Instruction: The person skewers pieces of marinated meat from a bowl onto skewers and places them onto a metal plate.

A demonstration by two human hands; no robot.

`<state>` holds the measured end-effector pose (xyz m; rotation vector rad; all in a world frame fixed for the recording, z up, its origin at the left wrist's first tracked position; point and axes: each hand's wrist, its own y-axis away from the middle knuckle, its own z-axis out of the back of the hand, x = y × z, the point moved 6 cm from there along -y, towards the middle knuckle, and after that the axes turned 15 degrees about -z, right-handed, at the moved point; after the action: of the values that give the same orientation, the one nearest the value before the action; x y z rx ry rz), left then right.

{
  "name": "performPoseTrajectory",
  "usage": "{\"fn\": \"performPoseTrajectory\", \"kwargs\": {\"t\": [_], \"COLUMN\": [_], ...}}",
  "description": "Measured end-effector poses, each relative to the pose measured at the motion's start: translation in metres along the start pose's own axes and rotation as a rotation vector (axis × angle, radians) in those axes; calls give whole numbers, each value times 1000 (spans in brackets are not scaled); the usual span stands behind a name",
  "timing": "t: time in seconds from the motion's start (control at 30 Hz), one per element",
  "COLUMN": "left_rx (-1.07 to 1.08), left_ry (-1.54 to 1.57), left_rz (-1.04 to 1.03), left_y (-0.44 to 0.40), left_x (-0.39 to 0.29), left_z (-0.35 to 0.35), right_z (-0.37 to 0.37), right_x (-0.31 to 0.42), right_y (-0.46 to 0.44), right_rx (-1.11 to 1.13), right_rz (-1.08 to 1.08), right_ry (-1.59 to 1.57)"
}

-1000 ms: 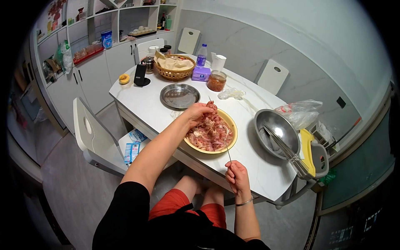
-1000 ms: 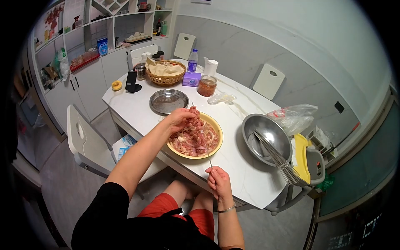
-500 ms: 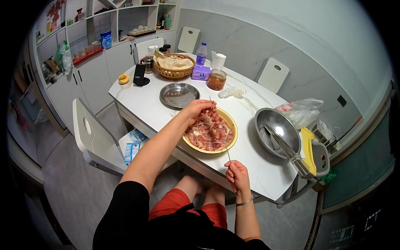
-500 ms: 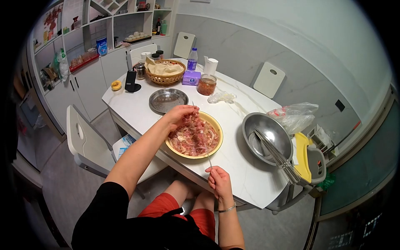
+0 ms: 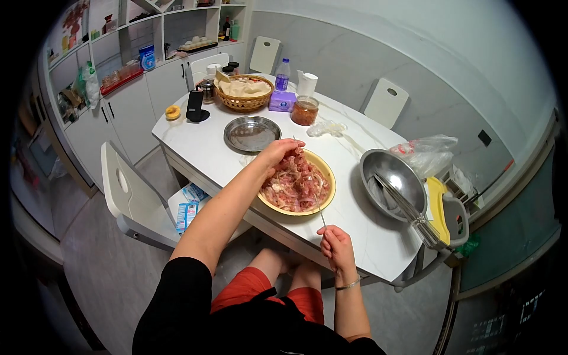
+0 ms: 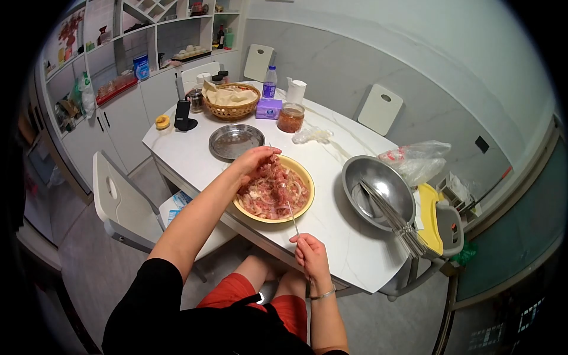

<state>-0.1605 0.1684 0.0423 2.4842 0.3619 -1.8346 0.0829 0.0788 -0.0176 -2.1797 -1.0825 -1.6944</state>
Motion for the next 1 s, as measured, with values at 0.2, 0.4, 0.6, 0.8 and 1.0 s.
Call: {"fn": "performPoseTrajectory", "kwargs": {"t": [0.2, 0.4, 0.6, 0.8, 1.0], "left_rx": [59, 106, 40, -209, -20], "left_ry": [5, 67, -5, -444, 42], "left_rz": [-1, 18, -65, -228, -11], "left_y": [-3, 0, -14, 3, 37], "left_x": [5, 8, 15, 7, 10], "left_z": [-1, -9, 3, 14, -38], "right_z": [-2, -4, -6, -4, -4], "right_x": [0, 3, 9, 13, 12], "right_y": [0, -1, -4, -9, -14], "right_rx": [28, 15, 6, -10, 33], "right_rz": [-18, -9, 35, 80, 66], "right_ry": [-4, -15, -18, -40, -73]}}
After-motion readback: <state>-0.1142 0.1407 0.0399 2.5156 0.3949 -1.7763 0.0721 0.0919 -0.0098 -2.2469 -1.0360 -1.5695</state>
